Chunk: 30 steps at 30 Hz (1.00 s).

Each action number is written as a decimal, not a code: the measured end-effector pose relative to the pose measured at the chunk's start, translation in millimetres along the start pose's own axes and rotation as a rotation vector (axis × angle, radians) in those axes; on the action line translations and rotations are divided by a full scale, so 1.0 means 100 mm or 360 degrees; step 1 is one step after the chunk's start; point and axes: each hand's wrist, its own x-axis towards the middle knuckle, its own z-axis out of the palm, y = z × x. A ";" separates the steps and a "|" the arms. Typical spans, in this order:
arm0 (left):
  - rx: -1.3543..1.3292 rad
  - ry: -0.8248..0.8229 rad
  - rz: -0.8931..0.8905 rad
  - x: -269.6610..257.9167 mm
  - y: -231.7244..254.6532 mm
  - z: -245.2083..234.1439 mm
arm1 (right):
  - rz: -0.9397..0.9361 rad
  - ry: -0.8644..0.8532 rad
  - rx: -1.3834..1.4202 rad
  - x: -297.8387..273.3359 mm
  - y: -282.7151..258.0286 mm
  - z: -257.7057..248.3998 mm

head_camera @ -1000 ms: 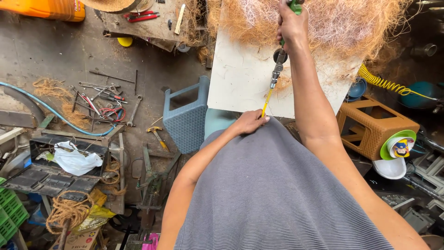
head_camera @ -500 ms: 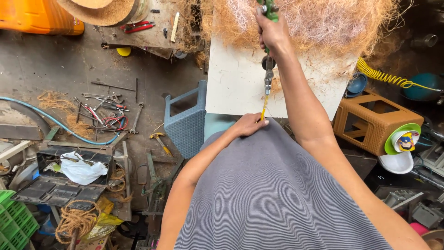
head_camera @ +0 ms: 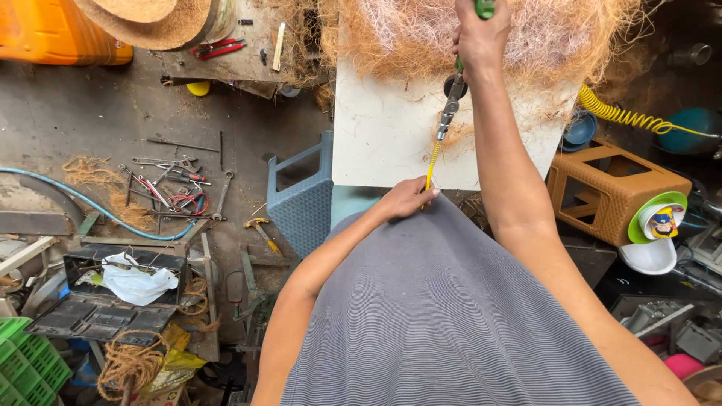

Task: The person pulls and arranges coconut fiber on a white board, then uses a spray gun to apply a white substance to the fiber. The person handles the fiber by hand and uses a spray gun connected to a yellow hose.

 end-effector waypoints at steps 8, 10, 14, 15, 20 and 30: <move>0.0003 0.0050 -0.0033 0.08 0.09 -0.11 | -0.0073 -0.0038 -0.0122 0.13 -0.17 0.21; -0.0019 0.0056 -0.0037 0.06 0.08 -0.11 | -0.0059 -0.0049 -0.0106 0.12 -0.16 0.26; -0.0031 0.0076 -0.0081 0.04 0.07 -0.14 | -0.0126 -0.0131 -0.0074 0.25 0.00 0.32; -0.0020 0.0080 -0.0085 0.04 0.06 -0.15 | -0.0209 -0.0184 0.0001 0.29 0.06 0.34; -0.0051 0.0092 -0.0060 0.00 0.04 -0.19 | -0.0020 -0.0222 -0.0090 0.09 -0.19 0.49; -0.0168 0.0157 -0.0070 -0.09 0.04 -0.25 | 0.0012 -0.0365 -0.0130 -0.01 -0.24 0.67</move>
